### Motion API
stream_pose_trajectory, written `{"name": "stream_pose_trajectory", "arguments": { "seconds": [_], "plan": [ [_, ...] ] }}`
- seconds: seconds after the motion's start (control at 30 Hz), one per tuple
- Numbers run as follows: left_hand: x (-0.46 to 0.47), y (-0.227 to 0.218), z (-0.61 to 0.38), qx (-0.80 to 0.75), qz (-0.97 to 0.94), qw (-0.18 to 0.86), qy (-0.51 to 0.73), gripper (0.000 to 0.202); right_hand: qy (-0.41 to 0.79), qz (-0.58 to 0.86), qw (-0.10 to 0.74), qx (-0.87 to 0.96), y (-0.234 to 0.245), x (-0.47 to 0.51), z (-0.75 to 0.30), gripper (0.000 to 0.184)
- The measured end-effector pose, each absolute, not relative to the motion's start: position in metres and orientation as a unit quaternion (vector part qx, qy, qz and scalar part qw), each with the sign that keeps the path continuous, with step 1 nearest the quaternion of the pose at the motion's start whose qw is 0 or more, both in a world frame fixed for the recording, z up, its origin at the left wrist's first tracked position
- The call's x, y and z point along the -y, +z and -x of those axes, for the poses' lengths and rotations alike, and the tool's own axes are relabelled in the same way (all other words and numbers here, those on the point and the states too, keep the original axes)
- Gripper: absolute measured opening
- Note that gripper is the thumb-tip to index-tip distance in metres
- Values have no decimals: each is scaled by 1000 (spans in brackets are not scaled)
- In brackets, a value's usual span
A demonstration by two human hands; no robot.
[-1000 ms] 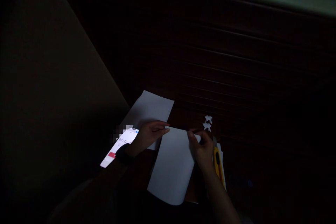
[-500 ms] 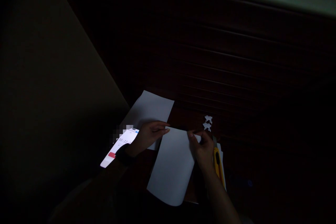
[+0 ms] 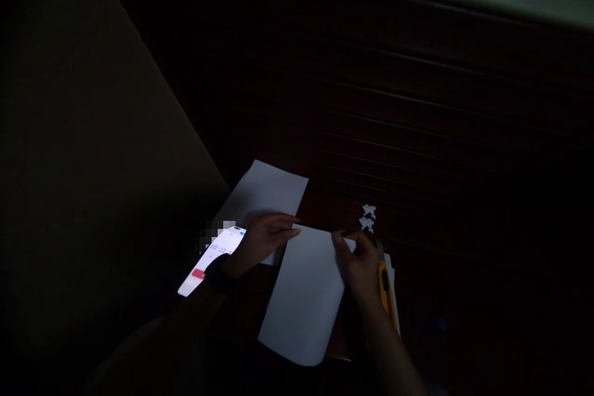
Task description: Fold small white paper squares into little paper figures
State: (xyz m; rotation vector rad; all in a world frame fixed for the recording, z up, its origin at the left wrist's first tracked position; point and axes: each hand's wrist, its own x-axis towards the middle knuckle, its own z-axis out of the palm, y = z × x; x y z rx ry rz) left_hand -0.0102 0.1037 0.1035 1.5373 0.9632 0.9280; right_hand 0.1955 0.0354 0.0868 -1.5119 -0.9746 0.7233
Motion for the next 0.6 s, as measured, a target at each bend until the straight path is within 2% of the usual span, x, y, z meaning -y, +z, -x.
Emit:
{"name": "stream_pose_trajectory", "arguments": {
  "seconds": [0.6],
  "plan": [
    [-103,105,10,-410,-648,513,387,30,287,647,567,422,87,-36,-196,21]
  ]
}}
